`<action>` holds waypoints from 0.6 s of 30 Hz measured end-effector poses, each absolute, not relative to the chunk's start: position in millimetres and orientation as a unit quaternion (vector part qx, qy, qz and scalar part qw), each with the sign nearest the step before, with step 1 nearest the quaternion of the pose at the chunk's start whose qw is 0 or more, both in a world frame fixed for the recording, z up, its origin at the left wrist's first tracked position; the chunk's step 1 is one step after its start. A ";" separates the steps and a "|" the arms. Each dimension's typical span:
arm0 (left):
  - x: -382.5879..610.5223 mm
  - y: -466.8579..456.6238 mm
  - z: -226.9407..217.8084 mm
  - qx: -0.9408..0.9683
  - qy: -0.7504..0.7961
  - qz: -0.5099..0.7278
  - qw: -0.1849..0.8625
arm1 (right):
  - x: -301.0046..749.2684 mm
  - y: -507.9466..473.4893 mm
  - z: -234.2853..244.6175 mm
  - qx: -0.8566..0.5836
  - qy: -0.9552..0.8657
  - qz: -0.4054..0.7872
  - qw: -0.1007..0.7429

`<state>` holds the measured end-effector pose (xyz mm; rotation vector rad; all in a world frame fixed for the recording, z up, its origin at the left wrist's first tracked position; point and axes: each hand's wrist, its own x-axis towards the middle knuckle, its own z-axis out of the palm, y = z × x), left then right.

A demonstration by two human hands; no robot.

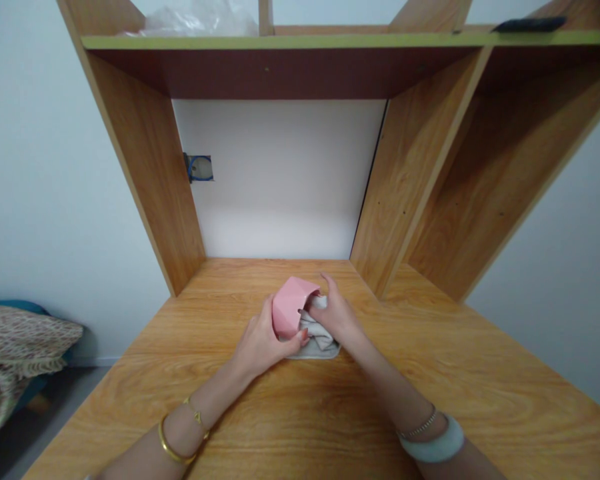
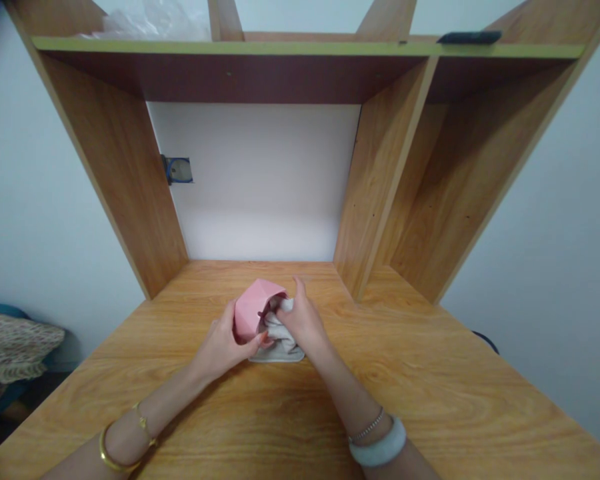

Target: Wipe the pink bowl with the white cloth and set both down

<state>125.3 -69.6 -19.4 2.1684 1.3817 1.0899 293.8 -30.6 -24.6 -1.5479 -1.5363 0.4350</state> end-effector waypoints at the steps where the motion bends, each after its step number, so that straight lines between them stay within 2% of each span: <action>1: 125.1 -69.5 -18.8 0.765 0.487 0.386 0.171 | 294.3 -33.4 -20.6 -0.635 -0.627 0.147 0.426; 7: 120.1 -67.8 -14.4 0.784 0.485 0.359 0.144 | 288.9 -48.0 -3.8 -0.648 -0.673 0.061 0.352; 12: 112.1 -65.0 -6.7 0.791 0.515 0.320 0.082 | 283.1 -53.9 0.4 -0.628 -0.709 0.031 0.320; 18: 104.5 -62.4 -8.8 0.823 0.484 0.294 0.046 | 283.1 -52.0 -8.1 -0.588 -0.739 0.137 0.299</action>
